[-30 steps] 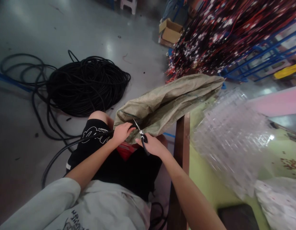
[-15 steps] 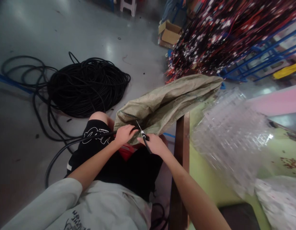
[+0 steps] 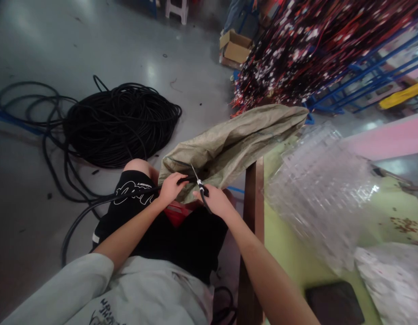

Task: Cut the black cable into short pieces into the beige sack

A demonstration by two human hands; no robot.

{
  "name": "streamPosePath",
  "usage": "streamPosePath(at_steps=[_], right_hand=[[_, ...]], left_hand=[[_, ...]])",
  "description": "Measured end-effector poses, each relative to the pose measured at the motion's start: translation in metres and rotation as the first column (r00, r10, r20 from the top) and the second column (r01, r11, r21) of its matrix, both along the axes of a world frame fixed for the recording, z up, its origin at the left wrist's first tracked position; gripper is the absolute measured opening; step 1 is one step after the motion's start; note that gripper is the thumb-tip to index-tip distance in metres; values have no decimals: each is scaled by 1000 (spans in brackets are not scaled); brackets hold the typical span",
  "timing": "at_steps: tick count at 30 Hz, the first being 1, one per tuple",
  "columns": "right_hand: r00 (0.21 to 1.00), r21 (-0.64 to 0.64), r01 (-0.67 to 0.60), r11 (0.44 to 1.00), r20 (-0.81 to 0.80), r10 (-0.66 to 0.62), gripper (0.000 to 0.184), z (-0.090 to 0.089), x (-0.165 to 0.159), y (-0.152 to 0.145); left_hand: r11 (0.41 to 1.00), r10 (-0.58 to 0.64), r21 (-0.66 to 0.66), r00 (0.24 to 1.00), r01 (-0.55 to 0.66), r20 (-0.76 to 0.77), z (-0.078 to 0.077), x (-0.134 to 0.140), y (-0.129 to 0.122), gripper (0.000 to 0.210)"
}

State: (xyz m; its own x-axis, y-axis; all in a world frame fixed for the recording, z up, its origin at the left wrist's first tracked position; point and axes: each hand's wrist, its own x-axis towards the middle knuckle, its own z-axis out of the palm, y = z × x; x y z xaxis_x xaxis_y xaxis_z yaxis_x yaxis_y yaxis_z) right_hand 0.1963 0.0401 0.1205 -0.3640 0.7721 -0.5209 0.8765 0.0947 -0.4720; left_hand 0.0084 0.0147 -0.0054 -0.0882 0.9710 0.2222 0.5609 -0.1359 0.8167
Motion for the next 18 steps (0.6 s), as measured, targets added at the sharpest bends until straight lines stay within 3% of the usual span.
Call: streamPosePath(at_steps=[3, 7, 12, 15, 18], right_hand=[[999, -9, -4, 1000, 37, 5, 36, -1, 1, -2], [997, -43, -32, 999, 66, 35, 37, 3, -1, -3], [996, -71, -72, 995, 50, 75, 39, 8, -5, -5], [995, -38, -86, 996, 54, 88, 38, 7, -5, -5], [992, -25, -103, 994, 76, 104, 38, 3, -4, -5]], left_hand=[[998, 40, -42, 990, -35, 136, -1, -1, 2, 14], [989, 148, -28, 974, -145, 170, -3, -3, 4, 15], [996, 67, 49, 982, -77, 175, -1, -1, 2, 13], [998, 51, 29, 996, -54, 75, 4, 3, -1, 14], [990, 73, -106, 980, -94, -186, 8, 5, -4, 24]])
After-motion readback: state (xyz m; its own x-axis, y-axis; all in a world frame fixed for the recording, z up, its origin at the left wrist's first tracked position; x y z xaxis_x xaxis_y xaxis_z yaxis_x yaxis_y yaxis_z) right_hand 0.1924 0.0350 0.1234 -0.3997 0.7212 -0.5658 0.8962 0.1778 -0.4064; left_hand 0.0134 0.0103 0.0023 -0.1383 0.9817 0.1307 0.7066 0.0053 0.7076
